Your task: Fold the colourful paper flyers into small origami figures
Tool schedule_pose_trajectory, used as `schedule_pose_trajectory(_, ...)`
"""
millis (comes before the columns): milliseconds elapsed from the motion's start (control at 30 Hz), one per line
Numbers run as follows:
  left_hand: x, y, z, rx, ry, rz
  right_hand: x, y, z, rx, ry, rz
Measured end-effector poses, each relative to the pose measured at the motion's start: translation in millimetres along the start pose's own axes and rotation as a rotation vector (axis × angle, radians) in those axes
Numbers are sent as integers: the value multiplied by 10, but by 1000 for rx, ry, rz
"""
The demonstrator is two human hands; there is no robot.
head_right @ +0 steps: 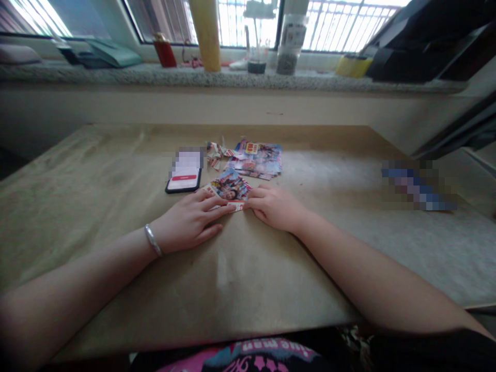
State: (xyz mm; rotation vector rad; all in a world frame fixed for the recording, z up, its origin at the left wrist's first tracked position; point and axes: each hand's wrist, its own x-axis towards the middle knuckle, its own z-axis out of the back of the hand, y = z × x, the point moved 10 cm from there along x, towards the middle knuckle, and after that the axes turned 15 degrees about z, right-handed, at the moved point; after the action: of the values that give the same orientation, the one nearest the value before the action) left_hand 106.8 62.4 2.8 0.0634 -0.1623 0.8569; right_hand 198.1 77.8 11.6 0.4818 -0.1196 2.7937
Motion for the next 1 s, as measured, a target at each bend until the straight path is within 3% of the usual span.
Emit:
schedule_pose_trajectory(600, -29, -9, 9, 4, -32, -28, -25, 25, 5, -10, 18, 66)
schedule_pose_trajectory(1000, -41, -8, 24, -3, -33, -18, -10, 57, 8, -88, 110, 92)
